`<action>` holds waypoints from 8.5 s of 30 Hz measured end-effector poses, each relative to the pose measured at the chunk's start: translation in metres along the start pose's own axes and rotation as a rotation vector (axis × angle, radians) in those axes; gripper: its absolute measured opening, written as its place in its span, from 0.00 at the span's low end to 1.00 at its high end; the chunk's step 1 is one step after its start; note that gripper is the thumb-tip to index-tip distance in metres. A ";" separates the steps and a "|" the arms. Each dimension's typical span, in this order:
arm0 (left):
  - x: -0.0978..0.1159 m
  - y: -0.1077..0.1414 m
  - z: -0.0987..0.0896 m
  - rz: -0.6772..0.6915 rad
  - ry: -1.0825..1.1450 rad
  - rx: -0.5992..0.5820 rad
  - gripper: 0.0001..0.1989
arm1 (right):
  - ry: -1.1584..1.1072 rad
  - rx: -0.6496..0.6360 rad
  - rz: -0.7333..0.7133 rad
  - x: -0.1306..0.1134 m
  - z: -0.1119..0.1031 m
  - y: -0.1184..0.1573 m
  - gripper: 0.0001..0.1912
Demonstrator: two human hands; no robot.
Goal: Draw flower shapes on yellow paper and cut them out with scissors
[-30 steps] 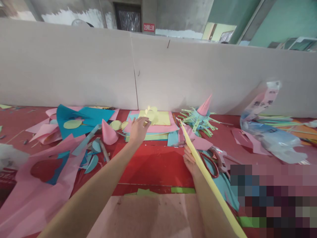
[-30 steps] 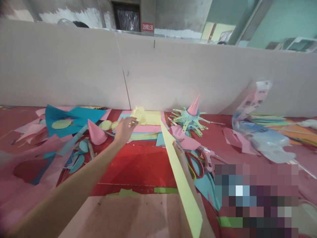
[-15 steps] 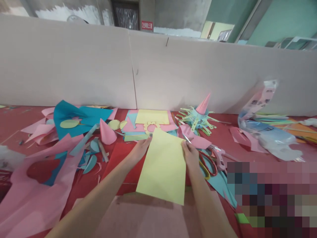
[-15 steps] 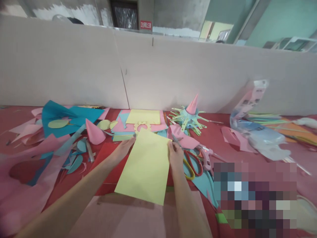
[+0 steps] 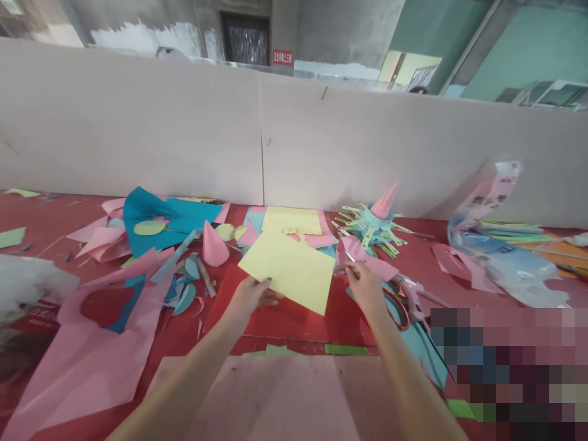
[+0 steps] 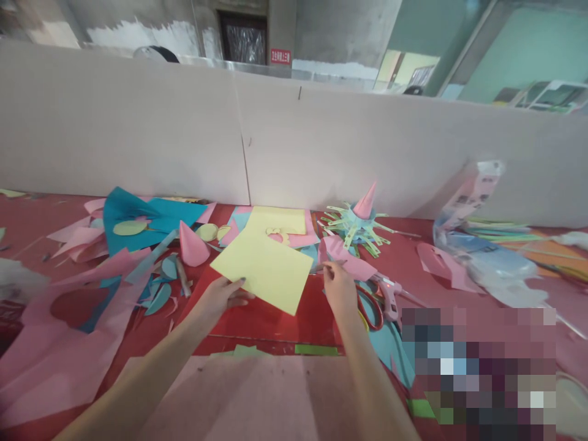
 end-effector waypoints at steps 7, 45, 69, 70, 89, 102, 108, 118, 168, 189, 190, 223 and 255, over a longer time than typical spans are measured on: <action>-0.030 0.029 0.044 -0.187 0.237 -0.147 0.12 | 0.551 -0.287 -0.219 -0.018 0.024 -0.027 0.08; 0.018 0.064 0.050 0.491 -0.906 -0.099 0.09 | -0.712 -0.230 -0.033 -0.088 0.030 0.028 0.09; 0.050 0.051 -0.029 0.105 -1.578 0.223 0.18 | 0.289 0.068 -0.140 -0.063 -0.026 0.019 0.25; 0.049 0.052 -0.009 0.151 -1.540 0.138 0.15 | 0.217 -0.020 -0.163 -0.076 -0.011 0.024 0.26; -0.025 0.071 0.070 0.697 -1.671 0.135 0.33 | 0.118 -0.235 -0.309 -0.046 0.041 0.065 0.19; -0.008 0.083 0.085 0.959 -1.604 -0.013 0.25 | 0.044 -0.005 -0.244 -0.031 0.027 0.070 0.15; -0.013 0.073 0.085 0.954 -1.588 -0.045 0.27 | -0.056 0.128 -0.213 -0.033 0.010 0.072 0.21; 0.001 0.064 0.077 0.895 -1.482 0.050 0.27 | -0.219 0.509 -0.124 -0.051 -0.047 0.081 0.13; -0.007 0.057 0.080 0.900 -1.457 -0.011 0.24 | -0.372 0.263 -0.077 -0.063 -0.023 0.055 0.20; 0.005 0.020 0.052 0.520 -0.767 -0.217 0.10 | -0.843 -0.582 -0.094 -0.121 0.083 0.068 0.17; 0.000 0.019 0.052 0.472 -0.742 -0.239 0.09 | -0.850 -0.597 -0.102 -0.123 0.083 0.071 0.17; 0.000 0.016 0.035 0.331 -0.422 -0.179 0.16 | -1.219 -0.096 0.293 -0.071 0.060 0.051 0.25; -0.005 0.009 0.026 0.273 -0.242 -0.112 0.06 | -1.071 -0.250 0.156 -0.092 0.068 0.058 0.11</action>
Point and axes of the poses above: each hand's wrist, its own y-axis away from the middle knuckle, its own z-axis out of the palm, x = y × z, the point moved 10 cm from there along -y, towards the middle knuckle, and after that the axes turned 6 degrees about -y, right-handed, at the moved point
